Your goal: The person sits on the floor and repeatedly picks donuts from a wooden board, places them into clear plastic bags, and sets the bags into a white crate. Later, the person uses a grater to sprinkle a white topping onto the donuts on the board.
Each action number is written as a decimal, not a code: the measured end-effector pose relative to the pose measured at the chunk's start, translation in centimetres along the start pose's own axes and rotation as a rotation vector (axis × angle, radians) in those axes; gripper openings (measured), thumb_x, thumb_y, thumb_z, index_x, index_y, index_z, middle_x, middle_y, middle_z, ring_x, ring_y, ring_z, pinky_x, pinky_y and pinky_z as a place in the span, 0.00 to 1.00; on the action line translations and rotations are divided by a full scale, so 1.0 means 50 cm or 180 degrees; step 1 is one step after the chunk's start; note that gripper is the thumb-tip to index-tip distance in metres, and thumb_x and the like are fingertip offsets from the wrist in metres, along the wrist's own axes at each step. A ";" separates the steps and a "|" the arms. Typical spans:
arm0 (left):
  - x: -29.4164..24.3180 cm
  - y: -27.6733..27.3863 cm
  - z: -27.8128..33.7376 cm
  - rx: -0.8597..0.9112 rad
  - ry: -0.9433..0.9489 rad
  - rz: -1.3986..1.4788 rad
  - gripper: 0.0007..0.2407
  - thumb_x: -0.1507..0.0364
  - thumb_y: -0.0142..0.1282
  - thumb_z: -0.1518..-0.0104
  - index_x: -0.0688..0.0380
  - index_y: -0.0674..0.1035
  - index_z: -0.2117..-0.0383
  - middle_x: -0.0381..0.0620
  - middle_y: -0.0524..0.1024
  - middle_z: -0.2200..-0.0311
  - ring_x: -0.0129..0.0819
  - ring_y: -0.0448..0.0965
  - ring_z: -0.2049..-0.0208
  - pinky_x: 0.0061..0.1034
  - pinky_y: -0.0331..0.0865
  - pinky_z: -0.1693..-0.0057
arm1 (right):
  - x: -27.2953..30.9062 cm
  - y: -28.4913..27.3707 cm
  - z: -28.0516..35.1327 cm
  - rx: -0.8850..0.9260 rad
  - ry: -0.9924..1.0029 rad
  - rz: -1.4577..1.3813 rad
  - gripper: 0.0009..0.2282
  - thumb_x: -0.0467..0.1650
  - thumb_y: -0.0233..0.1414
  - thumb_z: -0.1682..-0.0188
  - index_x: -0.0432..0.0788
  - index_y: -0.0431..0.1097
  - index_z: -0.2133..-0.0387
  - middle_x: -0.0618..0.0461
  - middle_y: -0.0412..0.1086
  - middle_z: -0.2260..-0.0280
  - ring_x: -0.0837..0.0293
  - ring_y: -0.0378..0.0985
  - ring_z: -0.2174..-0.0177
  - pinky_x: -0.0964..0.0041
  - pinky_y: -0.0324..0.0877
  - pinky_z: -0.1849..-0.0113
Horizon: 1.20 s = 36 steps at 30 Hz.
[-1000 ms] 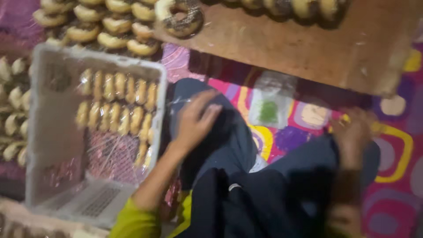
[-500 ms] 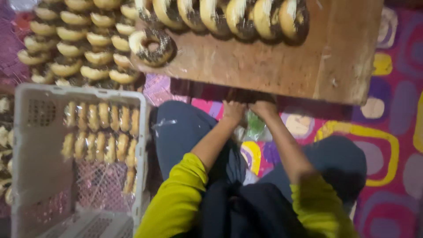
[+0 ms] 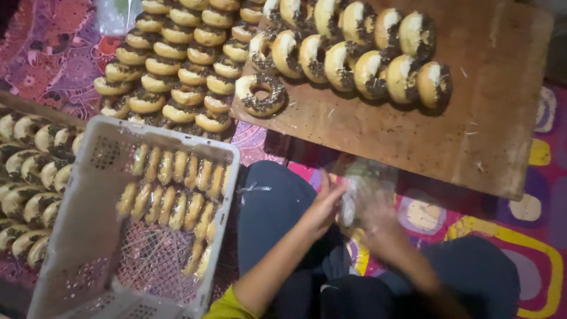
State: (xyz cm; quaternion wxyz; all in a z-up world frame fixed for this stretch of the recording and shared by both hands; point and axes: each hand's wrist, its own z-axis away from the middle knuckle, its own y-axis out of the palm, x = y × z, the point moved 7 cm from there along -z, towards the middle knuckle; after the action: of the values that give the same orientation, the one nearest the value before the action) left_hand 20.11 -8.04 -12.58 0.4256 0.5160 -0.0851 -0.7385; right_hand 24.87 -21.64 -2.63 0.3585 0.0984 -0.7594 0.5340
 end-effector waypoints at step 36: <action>-0.105 -0.084 0.018 -0.0162 0.0185 0.2177 0.23 0.56 0.47 0.36 0.61 0.73 0.43 0.49 0.76 0.44 0.39 0.73 0.42 0.31 0.72 0.39 | -0.172 -0.182 -0.103 -0.2596 0.2632 0.1094 0.66 0.42 0.77 0.64 0.44 0.20 0.29 0.32 0.38 0.30 0.28 0.38 0.32 0.20 0.28 0.37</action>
State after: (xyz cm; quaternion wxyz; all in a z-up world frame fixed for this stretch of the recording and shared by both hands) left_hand 17.64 -1.94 -10.93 0.6635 0.4676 -0.2226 -0.5399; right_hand 38.21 -22.83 -0.58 0.5413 -0.3867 -0.7056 0.2441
